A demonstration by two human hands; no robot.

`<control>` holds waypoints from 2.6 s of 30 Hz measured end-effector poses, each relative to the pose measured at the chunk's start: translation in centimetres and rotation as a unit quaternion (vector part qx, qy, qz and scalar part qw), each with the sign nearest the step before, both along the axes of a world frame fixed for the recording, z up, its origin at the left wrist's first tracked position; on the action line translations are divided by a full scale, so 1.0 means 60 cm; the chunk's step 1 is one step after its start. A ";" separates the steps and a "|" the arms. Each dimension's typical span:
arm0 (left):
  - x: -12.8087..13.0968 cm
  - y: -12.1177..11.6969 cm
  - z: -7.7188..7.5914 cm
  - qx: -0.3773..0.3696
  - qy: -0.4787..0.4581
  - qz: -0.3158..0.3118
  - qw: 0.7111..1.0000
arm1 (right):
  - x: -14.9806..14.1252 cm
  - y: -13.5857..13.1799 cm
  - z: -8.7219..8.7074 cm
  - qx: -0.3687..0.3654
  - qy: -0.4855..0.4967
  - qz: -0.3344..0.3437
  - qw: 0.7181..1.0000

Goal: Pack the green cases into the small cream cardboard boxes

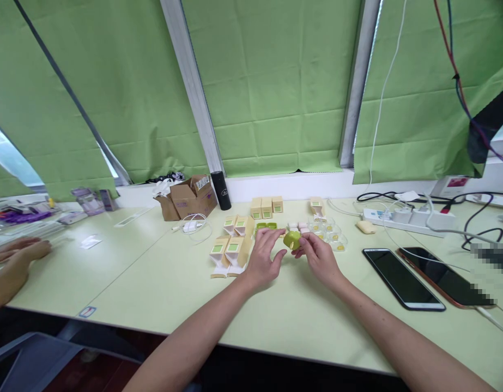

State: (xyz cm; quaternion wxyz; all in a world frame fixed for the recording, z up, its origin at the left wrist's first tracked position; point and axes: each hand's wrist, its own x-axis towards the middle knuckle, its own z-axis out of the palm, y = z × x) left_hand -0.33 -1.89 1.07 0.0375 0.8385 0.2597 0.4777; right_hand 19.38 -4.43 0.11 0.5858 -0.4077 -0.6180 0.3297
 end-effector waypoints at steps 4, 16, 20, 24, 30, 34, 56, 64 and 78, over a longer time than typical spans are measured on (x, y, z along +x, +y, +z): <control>0.003 -0.002 0.000 -0.007 0.020 0.001 1.000 | -0.003 -0.004 0.007 -0.040 0.012 0.008 0.999; 0.008 -0.007 0.001 -0.023 0.049 -0.008 0.999 | -0.005 -0.008 0.008 -0.059 -0.009 0.014 0.998; 0.008 -0.003 -0.002 -0.077 -0.008 0.000 0.997 | -0.001 -0.007 0.010 -0.044 -0.022 -0.013 0.999; 0.010 0.007 -0.003 -0.175 -0.100 0.002 0.979 | 0.011 0.001 0.001 0.000 -0.106 -0.090 0.990; 0.008 0.043 -0.014 -0.321 -0.269 -0.082 0.904 | 0.029 0.016 -0.022 0.130 -0.308 -0.212 0.918; 0.005 0.059 -0.020 -0.355 -0.314 -0.110 0.874 | 0.032 0.026 -0.027 0.189 -0.409 -0.220 0.865; -0.005 0.051 -0.018 -0.372 -0.309 -0.156 0.861 | 0.016 0.067 -0.018 0.179 -0.569 -0.235 0.767; -0.010 0.049 -0.013 -0.367 -0.309 -0.127 0.868 | 0.018 0.071 -0.012 0.140 -0.306 -0.228 0.914; -0.009 0.040 -0.001 -0.374 -0.329 -0.114 0.860 | -0.008 0.029 0.001 -0.228 0.385 0.132 0.885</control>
